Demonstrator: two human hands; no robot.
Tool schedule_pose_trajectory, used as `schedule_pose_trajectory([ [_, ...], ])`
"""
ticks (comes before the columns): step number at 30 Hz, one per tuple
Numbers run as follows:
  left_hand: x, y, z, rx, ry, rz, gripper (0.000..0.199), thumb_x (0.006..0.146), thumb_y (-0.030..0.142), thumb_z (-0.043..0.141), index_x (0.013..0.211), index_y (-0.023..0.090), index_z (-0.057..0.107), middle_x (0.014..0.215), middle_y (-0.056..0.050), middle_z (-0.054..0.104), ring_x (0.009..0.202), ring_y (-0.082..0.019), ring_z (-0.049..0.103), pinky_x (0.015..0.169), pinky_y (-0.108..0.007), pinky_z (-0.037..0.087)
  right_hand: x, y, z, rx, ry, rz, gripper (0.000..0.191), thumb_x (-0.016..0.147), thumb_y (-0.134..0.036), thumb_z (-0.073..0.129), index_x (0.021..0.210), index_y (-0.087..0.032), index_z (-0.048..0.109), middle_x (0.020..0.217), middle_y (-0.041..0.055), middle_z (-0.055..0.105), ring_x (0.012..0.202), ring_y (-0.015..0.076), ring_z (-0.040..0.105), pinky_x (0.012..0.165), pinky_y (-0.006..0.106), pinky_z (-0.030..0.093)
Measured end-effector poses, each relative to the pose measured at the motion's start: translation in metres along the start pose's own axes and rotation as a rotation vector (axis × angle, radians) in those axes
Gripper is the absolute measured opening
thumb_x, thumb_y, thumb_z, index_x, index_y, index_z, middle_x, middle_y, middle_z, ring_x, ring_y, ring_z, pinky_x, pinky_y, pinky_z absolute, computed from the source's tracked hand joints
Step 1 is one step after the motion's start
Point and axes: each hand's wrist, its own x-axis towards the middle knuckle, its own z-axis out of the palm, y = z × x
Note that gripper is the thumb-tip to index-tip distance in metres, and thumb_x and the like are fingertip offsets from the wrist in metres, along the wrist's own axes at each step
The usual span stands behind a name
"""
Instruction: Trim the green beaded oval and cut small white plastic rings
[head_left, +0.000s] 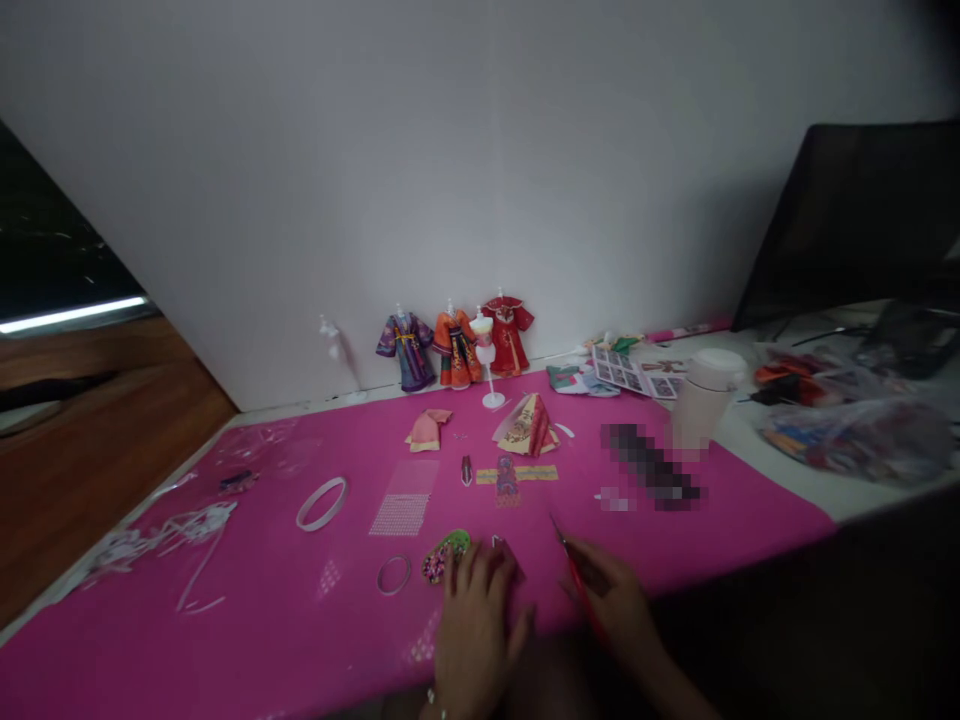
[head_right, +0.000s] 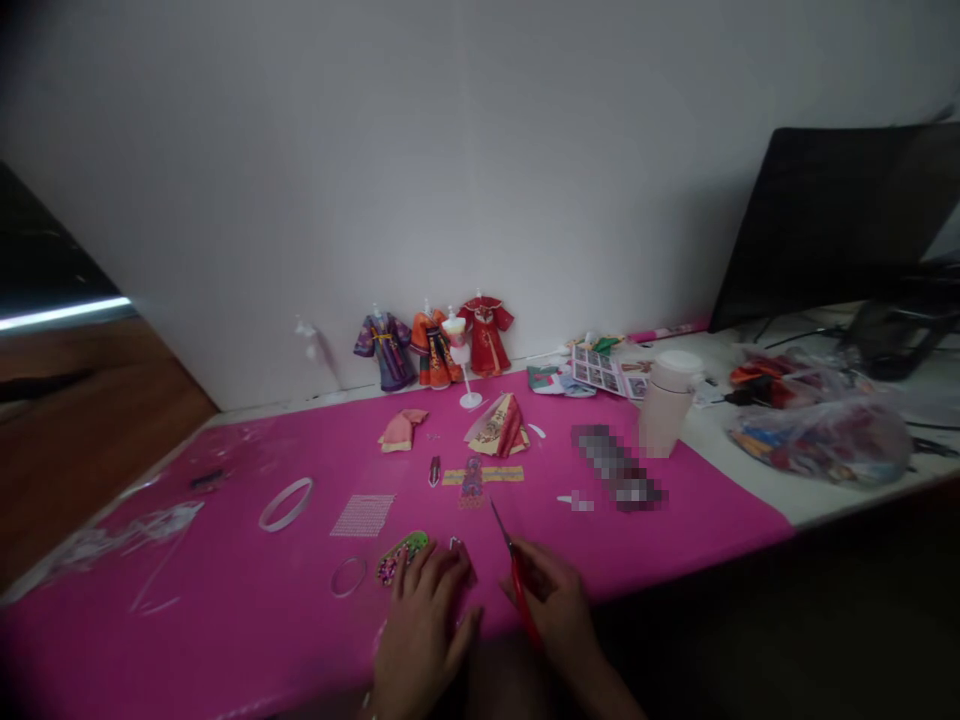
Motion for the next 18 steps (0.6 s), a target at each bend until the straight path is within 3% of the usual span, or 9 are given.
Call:
schedule_pose_trajectory([
  [8,0.004,-0.004,0.004,0.041,0.046,0.073,0.029,0.088,0.021,0.061,0.116,0.022,0.068,0.115,-0.007,0.072,0.118,-0.035,0.06,0.102,-0.063,0.043,0.006,-0.002,-0.005,0.014,-0.161,-0.118,0.032,0.097,-0.035,0.065,0.124,-0.018,0.062,0.12,0.0082,0.066,0.099,0.0228,0.067,0.084,0.044,0.058],
  [18,0.001,-0.011,0.013,0.106,0.104,0.124,0.027,0.086,0.024,0.064,0.113,0.024,0.068,0.114,-0.005,0.073,0.115,-0.033,0.061,0.103,-0.057,0.039,0.004,-0.012,-0.002,-0.071,-0.143,-0.251,0.031,0.098,-0.037,0.064,0.123,-0.019,0.063,0.119,0.0081,0.066,0.099,0.0226,0.066,0.084,0.044,0.057],
])
